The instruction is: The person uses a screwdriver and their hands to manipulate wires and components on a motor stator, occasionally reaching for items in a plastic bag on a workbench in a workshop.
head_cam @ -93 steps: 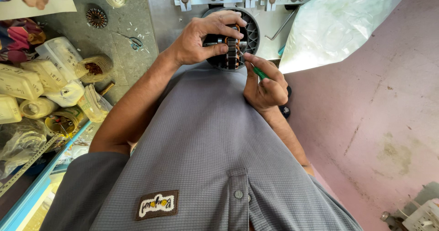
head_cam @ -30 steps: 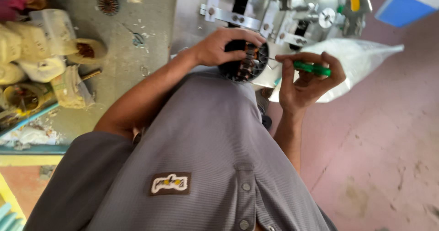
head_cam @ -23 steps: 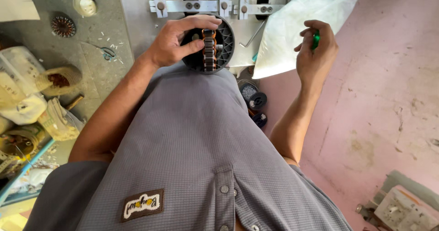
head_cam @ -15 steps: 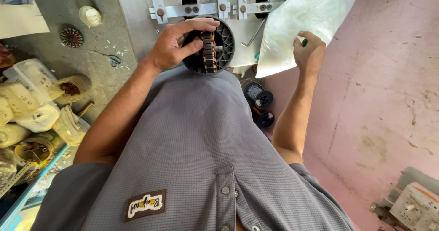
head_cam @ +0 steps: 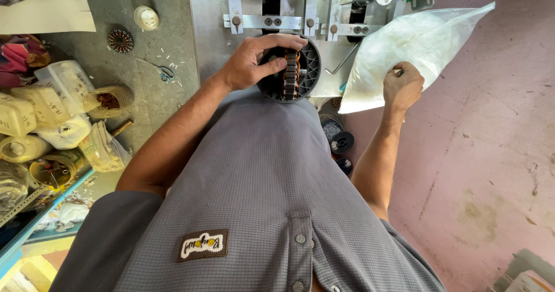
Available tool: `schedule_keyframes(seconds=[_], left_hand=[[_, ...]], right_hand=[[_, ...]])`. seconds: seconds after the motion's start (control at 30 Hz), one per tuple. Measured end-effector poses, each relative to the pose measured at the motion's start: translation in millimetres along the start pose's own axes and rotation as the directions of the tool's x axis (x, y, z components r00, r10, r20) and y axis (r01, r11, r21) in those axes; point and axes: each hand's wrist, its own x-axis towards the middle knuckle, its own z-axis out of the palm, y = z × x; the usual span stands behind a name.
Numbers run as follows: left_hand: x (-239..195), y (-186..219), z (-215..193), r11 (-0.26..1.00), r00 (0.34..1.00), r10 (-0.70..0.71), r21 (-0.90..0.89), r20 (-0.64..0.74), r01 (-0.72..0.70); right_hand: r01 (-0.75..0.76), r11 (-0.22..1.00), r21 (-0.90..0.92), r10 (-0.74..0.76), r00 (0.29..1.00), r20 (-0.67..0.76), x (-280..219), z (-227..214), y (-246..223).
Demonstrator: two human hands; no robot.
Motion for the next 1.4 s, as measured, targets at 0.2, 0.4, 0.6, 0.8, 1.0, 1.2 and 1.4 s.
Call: schedule_keyframes(seconds=[0.2, 0.4, 0.6, 0.8, 1.0, 1.2, 1.4], left_hand=[[0, -1, -1, 1.000, 1.000, -0.008, -0.024, 0.005, 0.009], [0, -7, 0, 1.000, 1.000, -0.017, 0.003, -0.007, 0.017], [0, -7, 1, 1.000, 1.000, -0.018, -0.013, -0.012, 0.017], [6, 25, 31, 0.865, 0.953, 0.247, 0.484, -0.173, -0.136], [21, 70, 61, 0.975, 1.000, 0.009, 0.224, -0.021, -0.005], [25, 80, 60, 0.980, 0.989, 0.110, 0.174, -0.103, -0.091], [14, 87, 49, 0.981, 0.985, 0.080, 0.188, -0.155, -0.050]], right_hand=[[-0.023, 1.000, -0.020, 0.022, 0.999, -0.023, 9, 4, -1], [0.115, 0.991, -0.068, -0.126, 0.976, -0.178, -3, 13, 1], [0.242, 0.970, -0.037, -0.242, 0.929, -0.278, -17, 13, 9], [0.228, 0.972, 0.065, -0.194, 0.922, -0.335, -18, -37, -1], [0.302, 0.765, 0.569, -0.302, 0.948, -0.097, -83, -100, -127], [0.555, 0.691, 0.463, -0.561, 0.816, -0.141, -122, -125, -206], [0.559, 0.671, 0.487, -0.577, 0.806, -0.130, -122, -113, -207]])
